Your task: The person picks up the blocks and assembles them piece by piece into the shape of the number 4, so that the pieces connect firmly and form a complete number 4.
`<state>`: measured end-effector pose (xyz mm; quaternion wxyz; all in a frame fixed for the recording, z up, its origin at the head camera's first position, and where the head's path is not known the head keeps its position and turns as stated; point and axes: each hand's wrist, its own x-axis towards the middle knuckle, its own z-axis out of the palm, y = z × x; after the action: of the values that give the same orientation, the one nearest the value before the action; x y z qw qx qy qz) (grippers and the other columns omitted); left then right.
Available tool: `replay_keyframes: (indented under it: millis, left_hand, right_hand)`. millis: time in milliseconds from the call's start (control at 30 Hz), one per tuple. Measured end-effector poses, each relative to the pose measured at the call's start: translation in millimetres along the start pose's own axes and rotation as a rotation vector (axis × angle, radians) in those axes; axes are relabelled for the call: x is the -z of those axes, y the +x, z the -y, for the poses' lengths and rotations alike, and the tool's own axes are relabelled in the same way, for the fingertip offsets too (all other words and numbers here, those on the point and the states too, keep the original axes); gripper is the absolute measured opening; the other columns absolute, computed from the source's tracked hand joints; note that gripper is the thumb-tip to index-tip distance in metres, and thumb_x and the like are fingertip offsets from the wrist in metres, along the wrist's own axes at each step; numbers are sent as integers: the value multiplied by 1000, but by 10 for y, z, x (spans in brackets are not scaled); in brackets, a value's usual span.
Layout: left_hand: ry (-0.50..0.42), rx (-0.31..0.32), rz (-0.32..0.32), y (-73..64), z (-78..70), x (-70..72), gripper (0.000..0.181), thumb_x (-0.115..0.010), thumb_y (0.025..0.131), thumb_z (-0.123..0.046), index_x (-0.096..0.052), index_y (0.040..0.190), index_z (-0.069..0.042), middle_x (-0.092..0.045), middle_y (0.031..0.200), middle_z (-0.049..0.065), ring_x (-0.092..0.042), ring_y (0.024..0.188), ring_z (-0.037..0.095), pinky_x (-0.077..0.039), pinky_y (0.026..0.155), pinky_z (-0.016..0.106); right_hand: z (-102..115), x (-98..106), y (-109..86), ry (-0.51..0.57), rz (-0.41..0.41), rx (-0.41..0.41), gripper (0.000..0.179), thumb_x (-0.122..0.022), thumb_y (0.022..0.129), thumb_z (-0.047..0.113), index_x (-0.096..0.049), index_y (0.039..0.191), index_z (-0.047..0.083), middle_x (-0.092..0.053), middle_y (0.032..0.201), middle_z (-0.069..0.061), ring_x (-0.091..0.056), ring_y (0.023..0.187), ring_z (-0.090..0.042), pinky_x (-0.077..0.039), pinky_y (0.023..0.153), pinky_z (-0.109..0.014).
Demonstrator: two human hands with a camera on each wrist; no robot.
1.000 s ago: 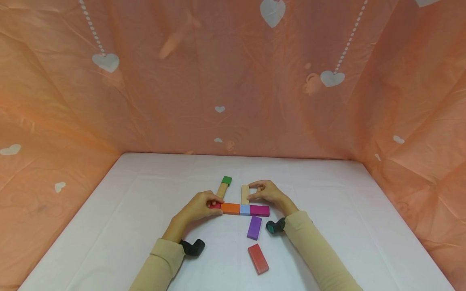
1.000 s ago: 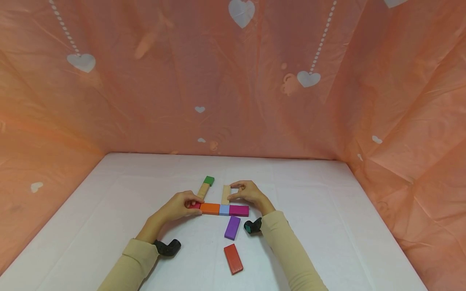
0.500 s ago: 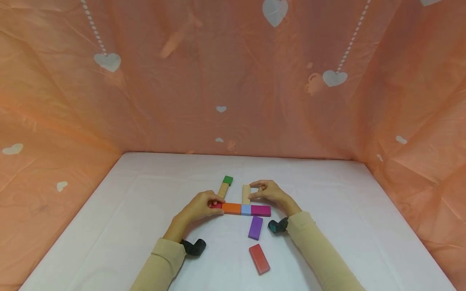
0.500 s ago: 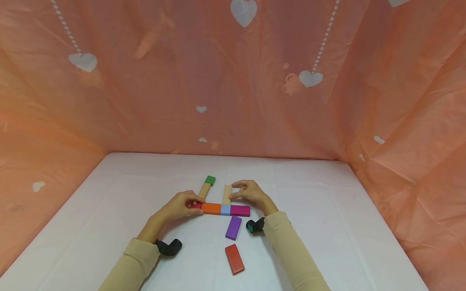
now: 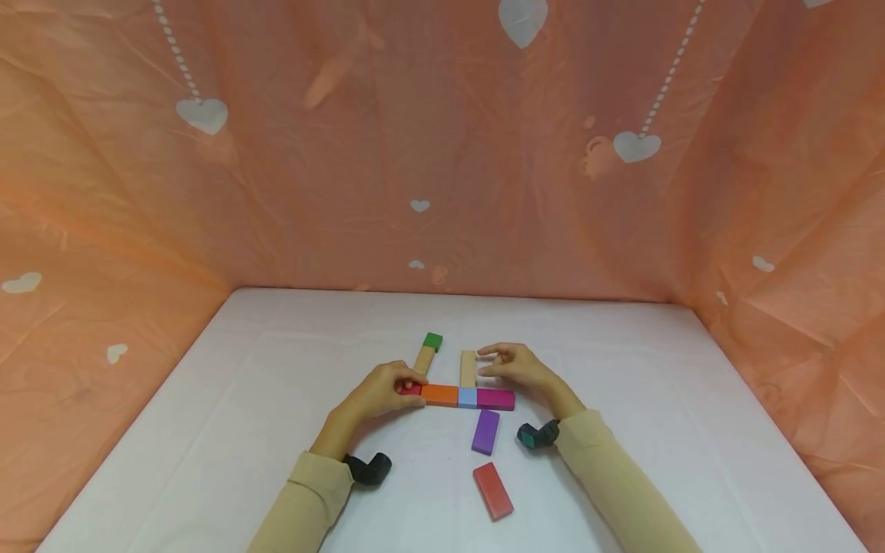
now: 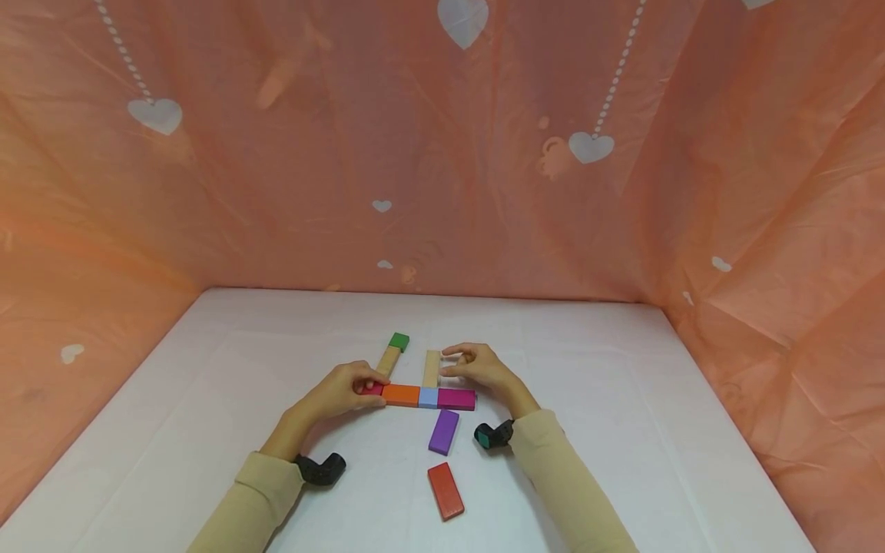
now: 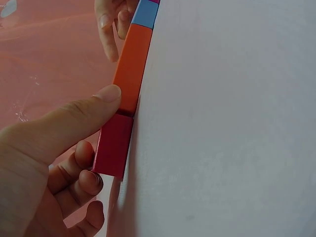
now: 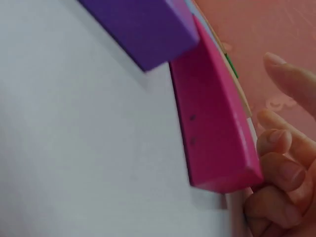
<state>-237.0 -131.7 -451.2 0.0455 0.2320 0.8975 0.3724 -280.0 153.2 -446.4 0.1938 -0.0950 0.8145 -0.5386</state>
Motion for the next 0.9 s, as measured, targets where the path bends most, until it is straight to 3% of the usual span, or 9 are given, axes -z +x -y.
replay_keyframes:
  millis: [167, 333, 700, 900]
  left_hand:
    - [-6, -14, -1, 3, -12, 8, 27, -80, 77, -20, -75, 101, -10, -57, 82, 3, -46, 78, 10, -37, 66, 16]
    - [-2, -16, -2, 9, -12, 11, 26, -81, 77, -20, -75, 101, -10, -57, 82, 3, -46, 78, 10, -37, 66, 16]
    - [-4, -5, 10, -2, -29, 20, 27, -80, 77, -20, -75, 101, -9, -56, 80, 4, -46, 77, 11, -37, 65, 16]
    - [-10, 2, 13, -4, -40, 22, 27, -80, 78, -19, -75, 102, -9, -56, 80, 4, -46, 76, 11, -37, 64, 16]
  right_hand:
    - [23, 10, -96, -20, -35, 75, 46, -73, 84, 14, -59, 126, -2, -48, 64, 6, -44, 63, -7, -38, 60, -19]
    - [69, -2, -190, -79, -82, 83, 45, -73, 84, 16, -61, 124, 1, -47, 65, 5, -44, 63, -9, -36, 60, -20]
    - [88, -86, -372, -46, -32, 113, 47, -72, 84, 15, -58, 125, -3, -47, 68, 6, -44, 64, -6, -37, 66, -23]
    - [85, -139, -470, -19, -38, 158, 46, -74, 82, 11, -59, 121, -8, -44, 66, 7, -41, 61, -3, -34, 58, -19]
